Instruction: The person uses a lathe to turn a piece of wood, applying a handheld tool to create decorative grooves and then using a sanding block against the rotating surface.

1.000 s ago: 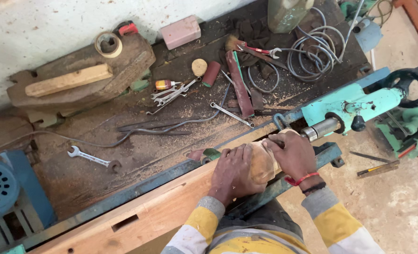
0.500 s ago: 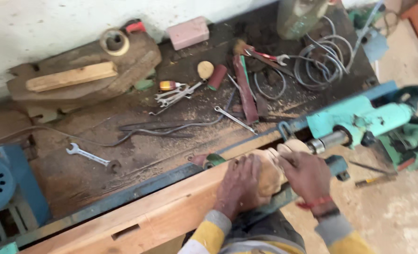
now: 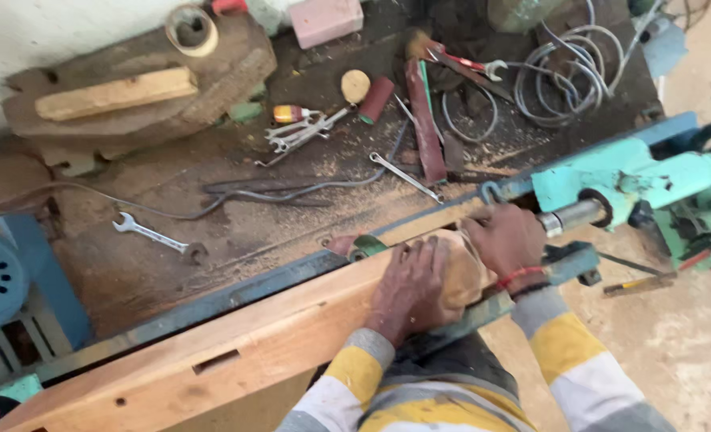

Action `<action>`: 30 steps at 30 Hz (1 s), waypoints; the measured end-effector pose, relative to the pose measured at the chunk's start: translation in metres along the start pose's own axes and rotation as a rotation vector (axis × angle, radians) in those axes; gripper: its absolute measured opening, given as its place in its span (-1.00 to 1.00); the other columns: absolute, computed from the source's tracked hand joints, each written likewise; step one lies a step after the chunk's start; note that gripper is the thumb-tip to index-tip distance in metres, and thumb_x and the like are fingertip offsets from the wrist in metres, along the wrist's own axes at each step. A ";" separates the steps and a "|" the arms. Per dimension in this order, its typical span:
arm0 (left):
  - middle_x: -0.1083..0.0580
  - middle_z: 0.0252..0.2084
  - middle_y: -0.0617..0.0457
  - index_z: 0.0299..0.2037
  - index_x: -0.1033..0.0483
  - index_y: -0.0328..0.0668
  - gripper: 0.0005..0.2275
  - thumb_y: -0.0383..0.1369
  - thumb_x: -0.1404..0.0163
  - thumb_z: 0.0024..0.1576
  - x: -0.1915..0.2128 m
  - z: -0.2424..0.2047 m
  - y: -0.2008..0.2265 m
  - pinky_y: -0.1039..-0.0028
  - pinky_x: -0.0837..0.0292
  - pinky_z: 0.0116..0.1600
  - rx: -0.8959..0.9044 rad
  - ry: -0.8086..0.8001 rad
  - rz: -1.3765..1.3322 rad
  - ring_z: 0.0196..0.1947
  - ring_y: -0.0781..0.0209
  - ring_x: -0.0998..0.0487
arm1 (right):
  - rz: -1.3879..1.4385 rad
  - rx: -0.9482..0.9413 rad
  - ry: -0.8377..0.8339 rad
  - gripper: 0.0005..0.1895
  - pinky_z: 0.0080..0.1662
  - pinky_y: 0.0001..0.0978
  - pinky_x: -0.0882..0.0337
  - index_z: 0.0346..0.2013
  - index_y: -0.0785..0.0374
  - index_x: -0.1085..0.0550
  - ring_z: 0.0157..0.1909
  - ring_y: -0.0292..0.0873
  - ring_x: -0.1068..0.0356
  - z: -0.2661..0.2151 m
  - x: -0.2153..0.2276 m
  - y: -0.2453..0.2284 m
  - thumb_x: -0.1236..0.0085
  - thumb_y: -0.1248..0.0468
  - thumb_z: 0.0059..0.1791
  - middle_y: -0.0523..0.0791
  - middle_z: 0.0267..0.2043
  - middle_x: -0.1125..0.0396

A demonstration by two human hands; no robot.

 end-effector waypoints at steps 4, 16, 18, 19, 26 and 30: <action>-0.40 0.21 -0.39 0.23 -0.30 -0.54 -0.07 0.05 -0.28 -0.27 0.006 0.013 -0.002 0.03 -0.17 0.32 -0.003 -0.027 -0.017 0.22 -0.27 -0.41 | 0.066 0.118 0.082 -0.59 -0.18 0.03 -0.46 -0.28 0.05 -0.67 -0.22 0.17 -0.50 -0.024 0.024 0.004 -0.05 -0.13 -0.08 0.00 -0.27 -0.51; -0.40 0.21 -0.39 0.22 -0.30 -0.55 -0.08 0.06 -0.27 -0.25 0.012 0.005 0.002 0.08 -0.20 0.32 -0.012 -0.027 0.010 0.21 -0.24 -0.41 | 0.093 0.110 0.107 -0.58 -0.20 0.01 -0.46 -0.30 0.02 -0.68 -0.22 0.13 -0.52 -0.035 0.023 0.008 -0.09 -0.16 -0.12 -0.04 -0.29 -0.53; -0.41 0.20 -0.38 0.24 -0.30 -0.55 -0.06 0.07 -0.27 -0.25 0.007 0.004 0.002 0.08 -0.20 0.35 -0.026 0.003 0.017 0.22 -0.22 -0.43 | 0.055 0.149 0.014 -0.60 -0.18 0.02 -0.45 -0.32 0.04 -0.67 -0.18 0.11 -0.52 -0.016 0.018 0.009 -0.06 -0.14 -0.05 -0.06 -0.26 -0.53; -0.41 0.22 -0.36 0.24 -0.31 -0.52 -0.08 0.06 -0.27 -0.24 0.003 0.001 0.003 0.09 -0.21 0.34 -0.008 -0.021 0.001 0.22 -0.21 -0.43 | -0.012 0.124 0.006 -0.60 -0.15 0.00 -0.46 -0.30 0.01 -0.67 -0.18 0.11 -0.52 -0.012 0.013 0.011 -0.08 -0.16 -0.04 -0.04 -0.27 -0.52; -0.40 0.22 -0.40 0.21 -0.31 -0.53 -0.08 0.06 -0.30 -0.26 0.010 0.010 -0.001 0.07 -0.19 0.32 -0.010 0.000 0.016 0.20 -0.28 -0.41 | 0.049 0.152 0.143 -0.60 -0.22 0.08 -0.46 -0.26 0.08 -0.64 -0.28 0.19 -0.50 -0.029 0.018 0.013 -0.06 -0.13 -0.04 0.02 -0.36 -0.51; -0.41 0.21 -0.38 0.24 -0.30 -0.54 -0.07 0.03 -0.30 -0.27 0.002 0.001 0.000 0.08 -0.21 0.30 0.022 -0.043 -0.011 0.20 -0.24 -0.43 | -0.226 0.108 0.089 -0.52 -0.14 -0.02 -0.50 -0.35 0.16 -0.64 -0.22 0.14 -0.53 0.001 0.000 0.007 -0.13 -0.19 -0.03 0.04 -0.33 -0.50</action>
Point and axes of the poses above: each hand's wrist, its own z-axis towards the middle knuckle, its own x-axis out of the back of the hand, y = z × x, the point moved 2 cm from there along z, towards the middle knuckle
